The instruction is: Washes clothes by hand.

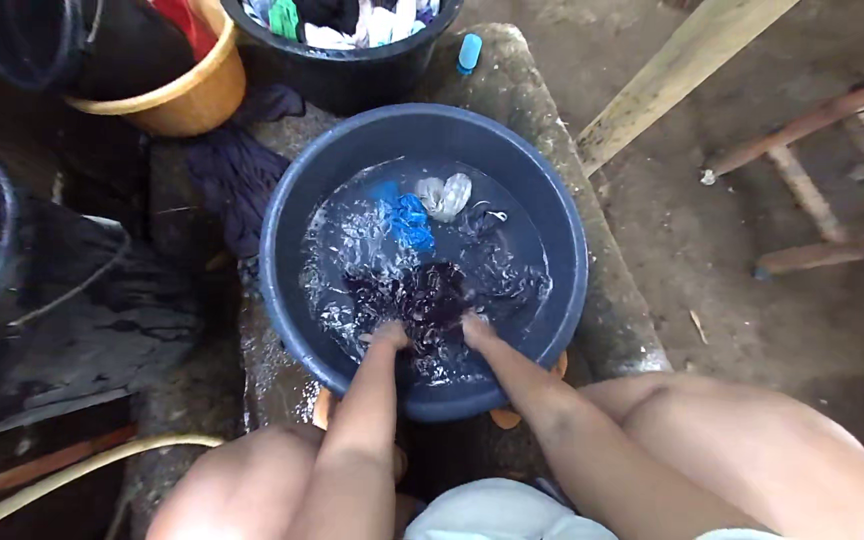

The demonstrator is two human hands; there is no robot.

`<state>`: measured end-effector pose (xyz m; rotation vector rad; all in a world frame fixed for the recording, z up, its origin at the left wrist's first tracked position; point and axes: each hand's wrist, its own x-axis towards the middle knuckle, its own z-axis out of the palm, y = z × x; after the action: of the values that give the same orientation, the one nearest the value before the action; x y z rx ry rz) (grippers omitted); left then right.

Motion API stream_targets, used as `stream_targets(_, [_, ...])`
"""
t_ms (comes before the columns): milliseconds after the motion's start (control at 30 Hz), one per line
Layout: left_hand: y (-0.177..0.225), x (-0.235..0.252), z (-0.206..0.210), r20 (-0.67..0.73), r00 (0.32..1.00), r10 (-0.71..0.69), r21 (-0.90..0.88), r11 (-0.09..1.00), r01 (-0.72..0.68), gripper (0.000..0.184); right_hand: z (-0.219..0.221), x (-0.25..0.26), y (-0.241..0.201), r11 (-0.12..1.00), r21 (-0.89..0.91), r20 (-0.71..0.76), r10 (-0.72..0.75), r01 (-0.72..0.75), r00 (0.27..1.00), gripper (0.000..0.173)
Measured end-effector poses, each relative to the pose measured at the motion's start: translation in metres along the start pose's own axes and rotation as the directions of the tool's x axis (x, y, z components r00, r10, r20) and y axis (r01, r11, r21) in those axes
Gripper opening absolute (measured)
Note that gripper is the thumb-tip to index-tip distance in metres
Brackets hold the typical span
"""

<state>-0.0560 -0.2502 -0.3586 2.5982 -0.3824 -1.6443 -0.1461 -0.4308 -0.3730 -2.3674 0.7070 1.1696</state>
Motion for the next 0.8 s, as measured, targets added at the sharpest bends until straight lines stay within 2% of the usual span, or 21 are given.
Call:
stream_targets(67, [0.012, -0.016, -0.011, -0.108, 0.993, -0.047, 0.065, 0.996, 0.055, 0.052, -0.013, -0.007, -0.004, 0.995, -0.099, 0.024, -0.011, 0.013, 1.000, 0.047])
stream_targets(133, [0.018, -0.030, -0.016, -0.222, 0.974, -0.038, 0.100, 0.993, 0.061, 0.046, -0.037, -0.021, -0.015, 0.998, -0.025, -0.067, -0.055, 0.054, 0.996, 0.041])
stream_targets(200, [0.013, -0.031, -0.017, -0.241, 0.968, 0.063, 0.064, 0.997, -0.049, 0.049, -0.076, -0.039, -0.030, 0.984, 0.118, -0.138, -0.117, 0.134, 0.984, 0.039])
stream_targets(267, [0.001, -0.018, -0.009, -0.195, 0.964, 0.179, -0.080, 0.977, -0.197, 0.064, -0.109, -0.060, -0.039, 0.913, 0.279, -0.289, -0.216, 0.298, 0.933, 0.035])
stream_targets(333, [-0.007, -0.008, 0.002, -0.179, 0.958, 0.222, -0.193, 0.947, -0.256, 0.079, -0.145, -0.098, -0.046, 0.796, 0.300, -0.505, -0.336, 0.526, 0.795, 0.030])
stream_targets(400, [-0.010, -0.013, 0.008, -0.223, 0.954, 0.202, -0.271, 0.927, -0.259, 0.076, -0.187, -0.164, -0.057, 0.678, 0.266, -0.639, -0.408, 0.685, 0.652, 0.027])
stream_targets(467, [-0.011, -0.021, 0.005, -0.328, 0.927, 0.180, -0.385, 0.871, -0.305, 0.075, -0.223, -0.225, -0.064, 0.538, 0.201, -0.766, -0.434, 0.819, 0.474, 0.021])
stream_targets(567, [-0.005, -0.044, -0.019, -0.472, 0.854, 0.220, -0.569, 0.663, -0.486, 0.073, -0.265, -0.295, -0.065, 0.332, 0.089, -0.907, -0.362, 0.939, 0.214, 0.011])
stream_targets(600, [-0.001, -0.057, -0.035, -0.494, 0.831, 0.257, -0.564, 0.632, -0.531, 0.067, -0.275, -0.309, -0.063, 0.277, 0.045, -0.941, -0.309, 0.960, 0.134, 0.008])
stream_targets(667, [0.006, -0.088, -0.073, -0.533, 0.785, 0.315, -0.474, 0.658, -0.585, 0.049, -0.289, -0.317, -0.059, 0.188, -0.020, -0.979, -0.202, 0.982, 0.019, 0.008])
stream_targets(700, [0.009, -0.104, -0.090, -0.566, 0.757, 0.325, -0.411, 0.685, -0.601, 0.044, -0.291, -0.314, -0.055, 0.175, -0.023, -0.983, -0.183, 0.984, 0.010, 0.008])
stream_targets(733, [0.009, -0.119, -0.104, -0.619, 0.712, 0.333, -0.354, 0.691, -0.630, 0.038, -0.288, -0.307, -0.051, 0.199, -0.005, -0.981, -0.192, 0.980, 0.034, 0.010])
stream_targets(800, [0.004, -0.148, -0.126, -0.726, 0.611, 0.316, -0.265, 0.691, -0.673, 0.031, -0.279, -0.282, -0.037, 0.312, 0.039, -0.962, -0.245, 0.949, 0.120, 0.020])
